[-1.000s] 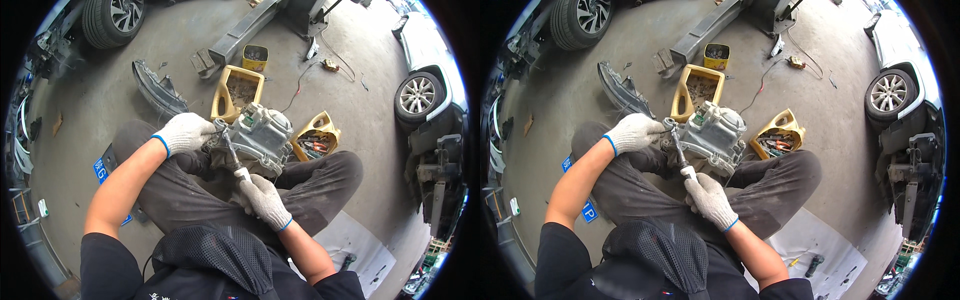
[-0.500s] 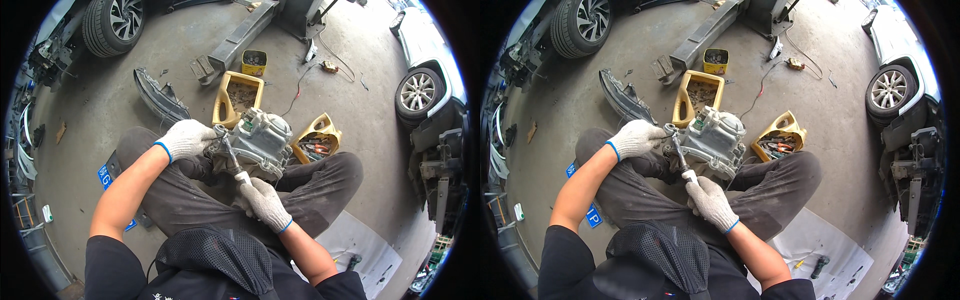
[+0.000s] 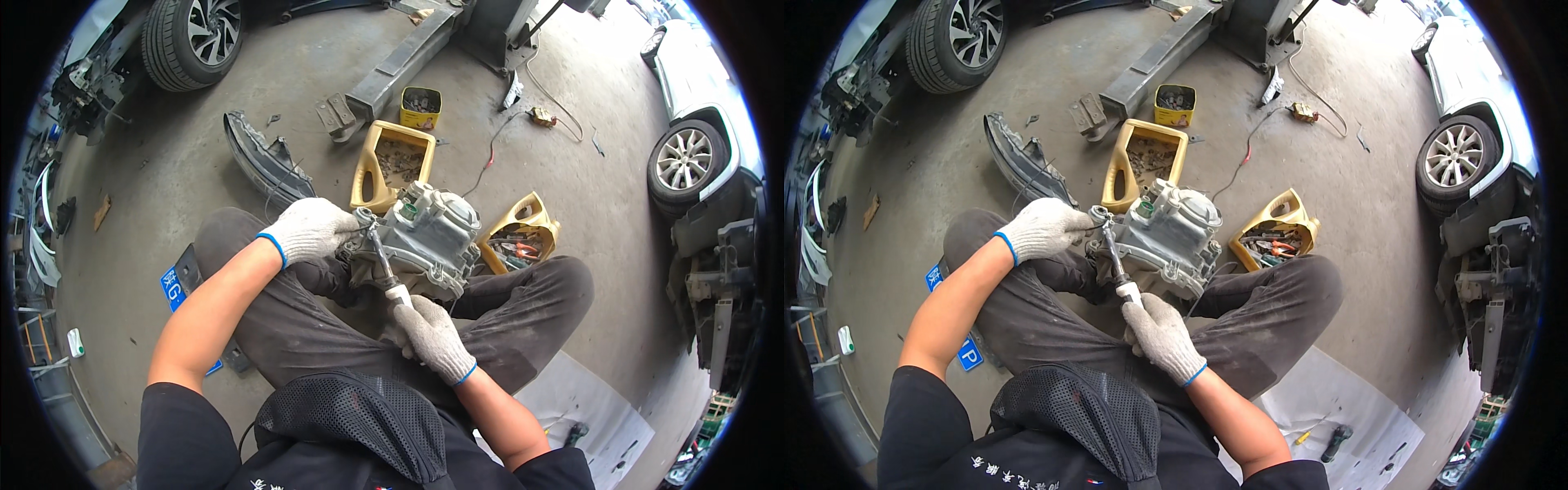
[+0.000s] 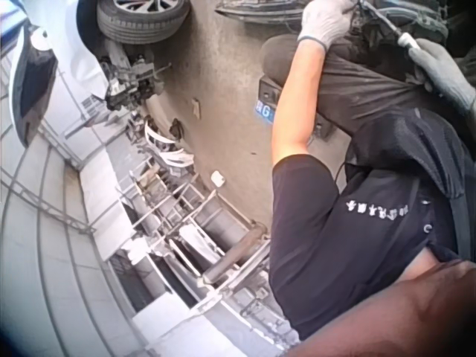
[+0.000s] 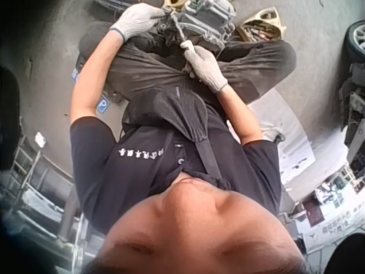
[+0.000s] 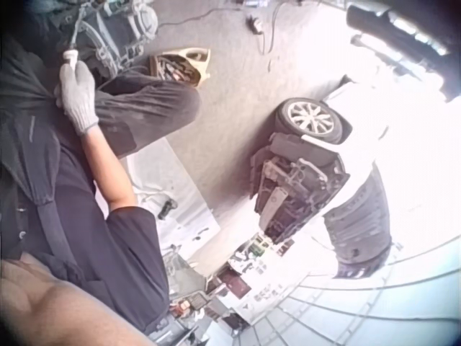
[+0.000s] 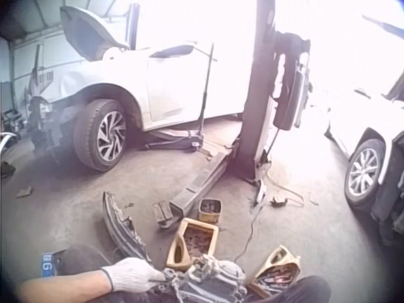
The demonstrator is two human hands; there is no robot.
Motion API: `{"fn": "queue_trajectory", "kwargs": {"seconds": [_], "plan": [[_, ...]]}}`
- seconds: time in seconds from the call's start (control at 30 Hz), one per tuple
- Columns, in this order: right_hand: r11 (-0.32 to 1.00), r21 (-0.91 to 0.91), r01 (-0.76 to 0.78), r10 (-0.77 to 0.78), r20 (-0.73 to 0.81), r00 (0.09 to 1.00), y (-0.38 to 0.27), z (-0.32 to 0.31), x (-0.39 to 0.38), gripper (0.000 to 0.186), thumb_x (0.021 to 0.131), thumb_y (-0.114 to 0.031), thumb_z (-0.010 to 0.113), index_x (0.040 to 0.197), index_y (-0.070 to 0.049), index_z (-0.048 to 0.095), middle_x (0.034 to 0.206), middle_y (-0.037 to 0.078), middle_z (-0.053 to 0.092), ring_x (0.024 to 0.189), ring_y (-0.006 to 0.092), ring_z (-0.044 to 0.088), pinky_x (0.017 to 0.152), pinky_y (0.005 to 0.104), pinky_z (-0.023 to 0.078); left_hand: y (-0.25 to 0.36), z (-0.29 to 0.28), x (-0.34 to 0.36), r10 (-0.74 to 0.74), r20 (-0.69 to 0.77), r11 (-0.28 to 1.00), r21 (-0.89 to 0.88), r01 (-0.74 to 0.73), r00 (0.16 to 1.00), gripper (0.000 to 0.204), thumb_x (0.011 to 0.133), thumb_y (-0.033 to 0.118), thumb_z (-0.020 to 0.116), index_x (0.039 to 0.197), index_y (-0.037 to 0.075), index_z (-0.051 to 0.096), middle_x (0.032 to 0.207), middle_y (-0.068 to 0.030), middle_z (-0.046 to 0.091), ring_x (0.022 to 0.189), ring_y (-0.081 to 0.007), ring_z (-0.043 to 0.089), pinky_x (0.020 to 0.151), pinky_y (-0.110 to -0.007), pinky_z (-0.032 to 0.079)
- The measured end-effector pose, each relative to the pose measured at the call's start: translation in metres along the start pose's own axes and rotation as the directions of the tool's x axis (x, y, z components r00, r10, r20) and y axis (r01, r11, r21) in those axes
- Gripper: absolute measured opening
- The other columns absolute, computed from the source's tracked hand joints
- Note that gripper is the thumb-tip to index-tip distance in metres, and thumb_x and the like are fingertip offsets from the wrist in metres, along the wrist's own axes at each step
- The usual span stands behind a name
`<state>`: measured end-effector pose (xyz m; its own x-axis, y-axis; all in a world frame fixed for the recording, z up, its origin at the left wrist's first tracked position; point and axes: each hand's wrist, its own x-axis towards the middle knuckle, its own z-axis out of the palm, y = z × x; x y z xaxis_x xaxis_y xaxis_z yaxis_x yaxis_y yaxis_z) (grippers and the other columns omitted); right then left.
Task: The person uses a power tool to remove bolts from a car part held on their lap. They then use a screwdriver to adjust components on the same part.
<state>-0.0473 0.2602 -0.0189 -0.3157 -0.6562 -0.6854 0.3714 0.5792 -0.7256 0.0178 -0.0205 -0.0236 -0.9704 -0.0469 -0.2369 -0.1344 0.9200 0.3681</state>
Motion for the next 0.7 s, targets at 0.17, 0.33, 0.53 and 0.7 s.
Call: {"fn": "queue_trajectory", "kwargs": {"seconds": [0.17, 0.33, 0.53, 0.7], "plan": [[1.0, -0.012, 0.009, -0.009, 0.015, 1.0, 0.0, 0.0, -0.0004, 0.034, 0.101, -0.035, 0.053, 0.103, -0.002, 0.06, 0.07, 0.005, 0.062, 0.053, 0.0119, 0.058, 0.049, 0.0278, 0.046, 0.002, -0.0031, -0.0025, 0.005, -0.014, 1.0, 0.011, -0.005, 1.0, 0.022, 0.087, 0.018, 0.065, 0.108, 0.014, 0.072, 0.078, -0.0168, 0.067, 0.074, -0.0378, 0.067, 0.068, -0.047, 0.052], [1.0, -0.015, 0.005, -0.005, 0.006, 1.0, 0.0031, 0.0003, 0.0011, 0.033, 0.101, -0.035, 0.053, 0.1, -0.003, 0.059, 0.07, 0.005, 0.062, 0.053, 0.0124, 0.058, 0.049, 0.0282, 0.046, 0.0016, -0.0024, -0.001, 0.007, -0.01, 1.0, 0.027, -0.007, 1.0, 0.022, 0.088, 0.02, 0.065, 0.108, 0.015, 0.072, 0.078, -0.0171, 0.067, 0.074, -0.0378, 0.067, 0.068, -0.047, 0.052], [1.0, -0.003, 0.006, -0.006, -0.003, 1.0, 0.003, 0.002, 0.0013, 0.03, 0.102, -0.034, 0.053, 0.102, -0.004, 0.059, 0.068, 0.003, 0.061, 0.05, 0.0109, 0.055, 0.046, 0.0258, 0.043, 0.0047, -0.0054, -0.002, -0.003, -0.012, 1.0, 0.004, 0.003, 1.0, 0.023, 0.089, 0.022, 0.065, 0.109, 0.014, 0.072, 0.079, -0.0175, 0.067, 0.075, -0.0378, 0.068, 0.068, -0.047, 0.052], [1.0, 0.017, 0.019, -0.019, -0.004, 1.0, 0.0045, 0.0021, 0.0015, 0.029, 0.103, -0.034, 0.054, 0.104, -0.005, 0.058, 0.067, 0.003, 0.059, 0.048, 0.0101, 0.054, 0.044, 0.0243, 0.042, 0.0031, -0.0033, -0.0011, 0.007, -0.019, 1.0, 0.016, -0.007, 1.0, 0.022, 0.089, 0.022, 0.065, 0.107, 0.014, 0.072, 0.079, -0.0175, 0.067, 0.076, -0.0378, 0.068, 0.068, -0.047, 0.052]]}}
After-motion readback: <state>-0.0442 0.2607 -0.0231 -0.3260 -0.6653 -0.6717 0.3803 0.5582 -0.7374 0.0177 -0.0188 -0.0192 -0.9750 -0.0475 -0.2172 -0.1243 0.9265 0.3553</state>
